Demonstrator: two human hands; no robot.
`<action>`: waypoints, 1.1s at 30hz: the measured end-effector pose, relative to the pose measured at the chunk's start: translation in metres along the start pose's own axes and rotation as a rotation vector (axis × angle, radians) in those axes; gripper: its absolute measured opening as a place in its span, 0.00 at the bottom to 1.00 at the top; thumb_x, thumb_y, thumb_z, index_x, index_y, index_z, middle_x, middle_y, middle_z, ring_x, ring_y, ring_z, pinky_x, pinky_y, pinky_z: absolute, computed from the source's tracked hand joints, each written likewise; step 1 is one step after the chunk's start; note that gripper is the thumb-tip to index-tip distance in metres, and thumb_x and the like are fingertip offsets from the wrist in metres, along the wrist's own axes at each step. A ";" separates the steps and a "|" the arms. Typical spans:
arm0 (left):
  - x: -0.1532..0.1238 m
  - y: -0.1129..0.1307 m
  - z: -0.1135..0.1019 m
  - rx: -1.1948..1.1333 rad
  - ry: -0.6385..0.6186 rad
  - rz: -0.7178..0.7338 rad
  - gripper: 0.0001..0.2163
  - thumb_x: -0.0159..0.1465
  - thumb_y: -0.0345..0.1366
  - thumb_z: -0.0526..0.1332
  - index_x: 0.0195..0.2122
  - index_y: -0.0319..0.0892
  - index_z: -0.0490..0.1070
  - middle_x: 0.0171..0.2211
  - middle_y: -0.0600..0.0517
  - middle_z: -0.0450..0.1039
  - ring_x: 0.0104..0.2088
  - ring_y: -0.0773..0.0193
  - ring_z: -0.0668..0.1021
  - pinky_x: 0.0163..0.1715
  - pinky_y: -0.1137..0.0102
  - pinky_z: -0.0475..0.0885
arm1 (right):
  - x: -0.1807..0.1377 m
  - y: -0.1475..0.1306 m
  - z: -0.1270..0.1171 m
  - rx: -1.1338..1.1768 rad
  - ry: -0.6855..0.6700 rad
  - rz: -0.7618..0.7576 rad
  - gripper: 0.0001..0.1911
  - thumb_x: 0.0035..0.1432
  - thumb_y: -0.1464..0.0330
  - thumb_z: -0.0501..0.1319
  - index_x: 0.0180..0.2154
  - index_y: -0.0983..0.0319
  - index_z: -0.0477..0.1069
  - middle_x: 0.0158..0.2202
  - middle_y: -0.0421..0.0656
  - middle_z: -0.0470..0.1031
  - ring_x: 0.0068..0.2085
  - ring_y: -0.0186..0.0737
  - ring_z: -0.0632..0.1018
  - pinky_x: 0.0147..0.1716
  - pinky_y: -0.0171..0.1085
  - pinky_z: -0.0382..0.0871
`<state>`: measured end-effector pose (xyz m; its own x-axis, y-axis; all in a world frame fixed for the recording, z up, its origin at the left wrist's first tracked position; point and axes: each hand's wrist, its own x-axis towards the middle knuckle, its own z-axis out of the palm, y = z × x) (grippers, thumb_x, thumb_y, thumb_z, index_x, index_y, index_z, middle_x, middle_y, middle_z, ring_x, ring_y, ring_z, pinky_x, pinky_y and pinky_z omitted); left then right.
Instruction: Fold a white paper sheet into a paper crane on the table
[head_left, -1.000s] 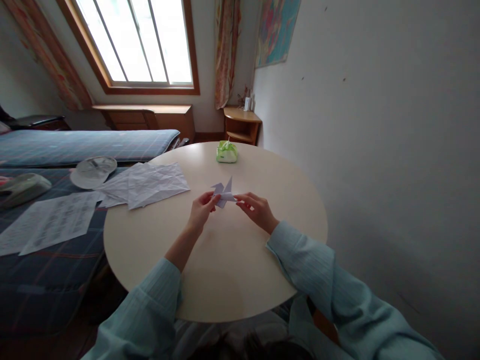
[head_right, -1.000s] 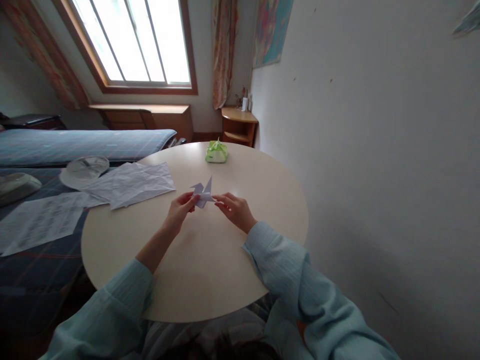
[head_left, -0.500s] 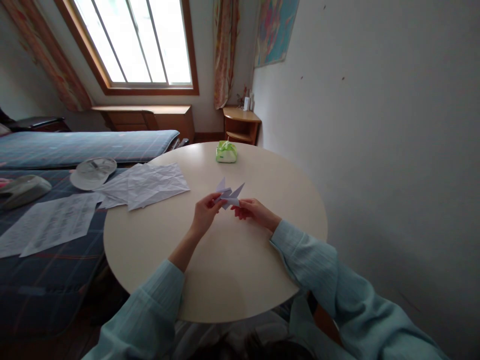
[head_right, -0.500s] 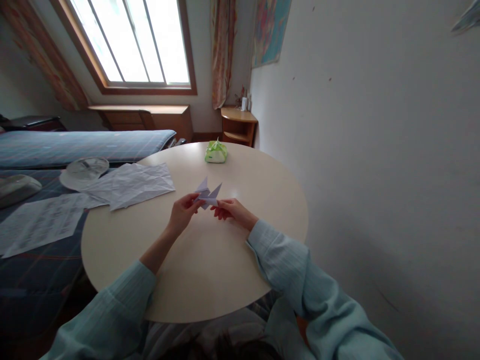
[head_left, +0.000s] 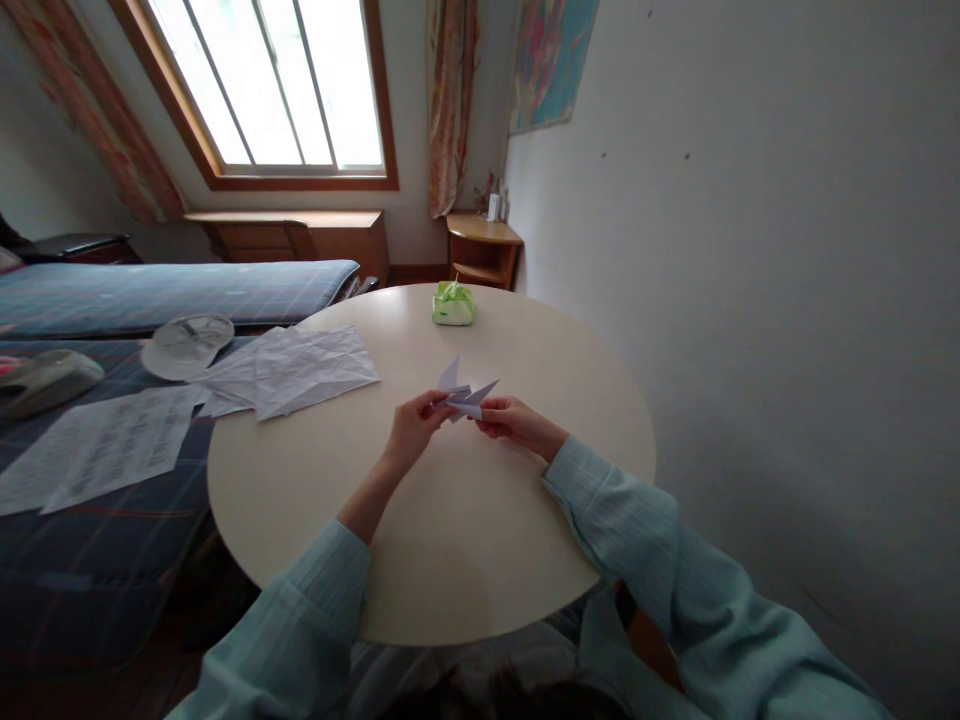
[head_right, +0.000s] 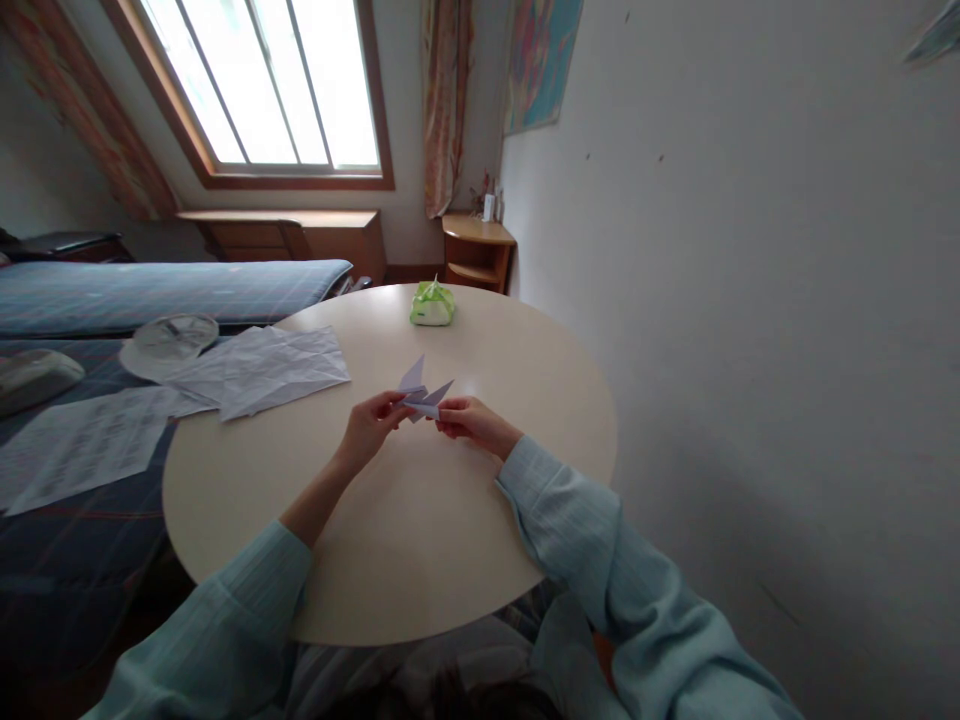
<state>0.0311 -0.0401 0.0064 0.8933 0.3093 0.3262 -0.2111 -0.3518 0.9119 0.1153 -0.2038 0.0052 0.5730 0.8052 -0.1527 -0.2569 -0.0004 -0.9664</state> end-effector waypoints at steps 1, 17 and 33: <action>0.000 -0.001 0.000 -0.001 -0.019 0.000 0.11 0.50 0.37 0.62 0.32 0.38 0.73 0.16 0.58 0.66 0.18 0.73 0.65 0.19 0.77 0.60 | 0.000 0.000 0.000 -0.017 0.015 -0.015 0.14 0.39 0.62 0.66 0.25 0.66 0.69 0.19 0.36 0.67 0.19 0.24 0.65 0.18 0.27 0.54; 0.006 -0.004 0.001 -0.166 -0.062 -0.237 0.21 0.42 0.48 0.66 0.32 0.36 0.75 0.20 0.53 0.70 0.17 0.74 0.65 0.16 0.77 0.61 | 0.004 -0.002 0.001 -0.338 0.262 -0.315 0.09 0.39 0.66 0.63 0.23 0.65 0.67 0.17 0.36 0.68 0.17 0.26 0.66 0.18 0.29 0.59; 0.002 0.011 0.000 -0.201 -0.093 -0.377 0.23 0.38 0.48 0.67 0.32 0.36 0.76 0.17 0.55 0.67 0.17 0.76 0.61 0.18 0.77 0.56 | -0.002 -0.001 -0.003 -1.039 0.424 -0.734 0.05 0.51 0.70 0.59 0.26 0.64 0.69 0.22 0.39 0.69 0.23 0.30 0.67 0.24 0.29 0.60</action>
<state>0.0301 -0.0432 0.0169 0.9528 0.2988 -0.0545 0.0718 -0.0473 0.9963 0.1165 -0.2077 0.0055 0.5663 0.5685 0.5967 0.8099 -0.2498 -0.5307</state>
